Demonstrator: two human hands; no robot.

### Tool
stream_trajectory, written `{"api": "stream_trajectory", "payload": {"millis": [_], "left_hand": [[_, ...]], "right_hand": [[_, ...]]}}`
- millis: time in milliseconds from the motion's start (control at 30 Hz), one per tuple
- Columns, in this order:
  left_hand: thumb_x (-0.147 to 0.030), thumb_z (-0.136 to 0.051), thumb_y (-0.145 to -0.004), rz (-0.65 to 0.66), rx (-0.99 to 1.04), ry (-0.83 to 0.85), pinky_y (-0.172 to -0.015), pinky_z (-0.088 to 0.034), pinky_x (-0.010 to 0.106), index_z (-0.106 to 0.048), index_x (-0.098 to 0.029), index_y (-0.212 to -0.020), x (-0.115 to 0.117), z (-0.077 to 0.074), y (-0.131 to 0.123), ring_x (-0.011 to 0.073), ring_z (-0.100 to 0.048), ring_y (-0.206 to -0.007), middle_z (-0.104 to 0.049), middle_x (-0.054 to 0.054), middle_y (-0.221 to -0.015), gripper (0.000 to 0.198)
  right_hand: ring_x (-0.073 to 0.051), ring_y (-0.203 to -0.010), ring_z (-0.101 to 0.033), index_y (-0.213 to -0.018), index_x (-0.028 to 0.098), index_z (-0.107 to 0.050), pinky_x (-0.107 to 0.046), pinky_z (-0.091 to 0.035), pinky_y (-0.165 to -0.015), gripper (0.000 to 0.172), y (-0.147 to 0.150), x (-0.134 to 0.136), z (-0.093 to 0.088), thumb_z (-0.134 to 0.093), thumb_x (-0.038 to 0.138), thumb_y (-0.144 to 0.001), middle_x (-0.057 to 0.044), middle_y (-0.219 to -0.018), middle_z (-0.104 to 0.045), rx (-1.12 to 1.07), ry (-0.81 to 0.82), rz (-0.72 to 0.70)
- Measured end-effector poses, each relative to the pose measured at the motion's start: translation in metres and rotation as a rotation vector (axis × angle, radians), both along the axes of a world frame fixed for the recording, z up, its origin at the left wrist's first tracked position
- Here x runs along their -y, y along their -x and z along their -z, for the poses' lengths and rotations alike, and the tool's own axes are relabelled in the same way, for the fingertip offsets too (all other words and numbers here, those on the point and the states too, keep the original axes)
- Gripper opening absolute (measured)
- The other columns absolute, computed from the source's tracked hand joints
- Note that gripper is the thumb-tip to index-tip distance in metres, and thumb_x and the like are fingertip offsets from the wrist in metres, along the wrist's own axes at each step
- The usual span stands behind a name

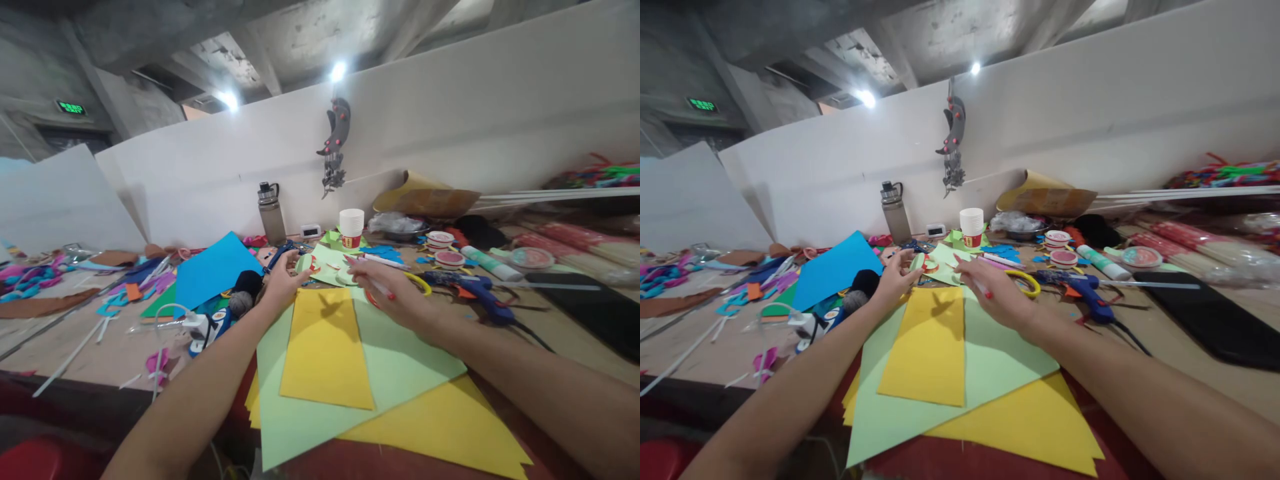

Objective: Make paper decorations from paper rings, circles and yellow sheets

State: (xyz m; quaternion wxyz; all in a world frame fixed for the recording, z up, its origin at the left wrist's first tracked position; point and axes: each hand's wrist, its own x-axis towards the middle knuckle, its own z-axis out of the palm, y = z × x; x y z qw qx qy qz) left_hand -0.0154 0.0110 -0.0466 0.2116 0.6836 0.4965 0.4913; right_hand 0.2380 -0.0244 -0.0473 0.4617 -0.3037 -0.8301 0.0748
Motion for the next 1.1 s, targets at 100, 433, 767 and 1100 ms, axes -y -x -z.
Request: {"api": "stream_trajectory", "payload": {"millis": [100,433,767,1100], "left_hand": [[-0.033,-0.070,-0.075,0.019,0.074,0.016,-0.090,-0.049,0.036,-0.052,-0.016,-0.120,-0.001,0.007,-0.003,0.0225,-0.060,-0.109,-0.061,0.012,-0.119,0.051],[-0.027,-0.073,-0.069,-0.312,-0.138,-0.035,-0.093,-0.047,0.040,-0.056,-0.015,-0.113,-0.003,0.002,0.003,0.0257,-0.060,-0.107,-0.063,0.013,-0.115,0.049],[-0.026,-0.073,-0.068,-0.397,-0.254,-0.009,-0.099,-0.042,0.042,-0.054,-0.018,-0.117,-0.016,0.018,0.017,0.0290,-0.056,-0.117,-0.060,0.015,-0.124,0.054],[-0.018,-0.073,-0.065,-0.411,-0.329,0.029,-0.101,-0.040,0.041,-0.054,-0.016,-0.116,-0.015,0.019,0.015,0.0291,-0.053,-0.121,-0.060,0.016,-0.123,0.055]], "right_hand": [[-0.021,-0.093,-0.067,-0.106,0.023,-0.061,-0.037,-0.054,-0.082,0.020,0.008,0.012,-0.005,-0.045,0.028,-0.096,-0.007,-0.101,-0.071,0.020,0.019,-0.041],[-0.025,-0.095,-0.065,-0.106,0.024,-0.060,-0.043,-0.053,-0.084,0.019,-0.008,-0.013,-0.002,-0.052,0.028,-0.091,-0.009,-0.099,-0.069,0.028,-0.029,0.112],[-0.033,-0.125,-0.049,-0.124,0.021,-0.056,-0.053,-0.041,-0.102,0.041,0.002,-0.009,0.011,-0.057,0.036,-0.086,-0.016,-0.126,-0.059,0.348,0.057,0.183],[-0.034,-0.109,-0.057,-0.121,0.021,-0.057,-0.054,-0.045,-0.091,0.037,-0.006,-0.017,0.005,-0.048,0.036,-0.089,-0.014,-0.112,-0.066,0.259,0.066,0.310]]}}
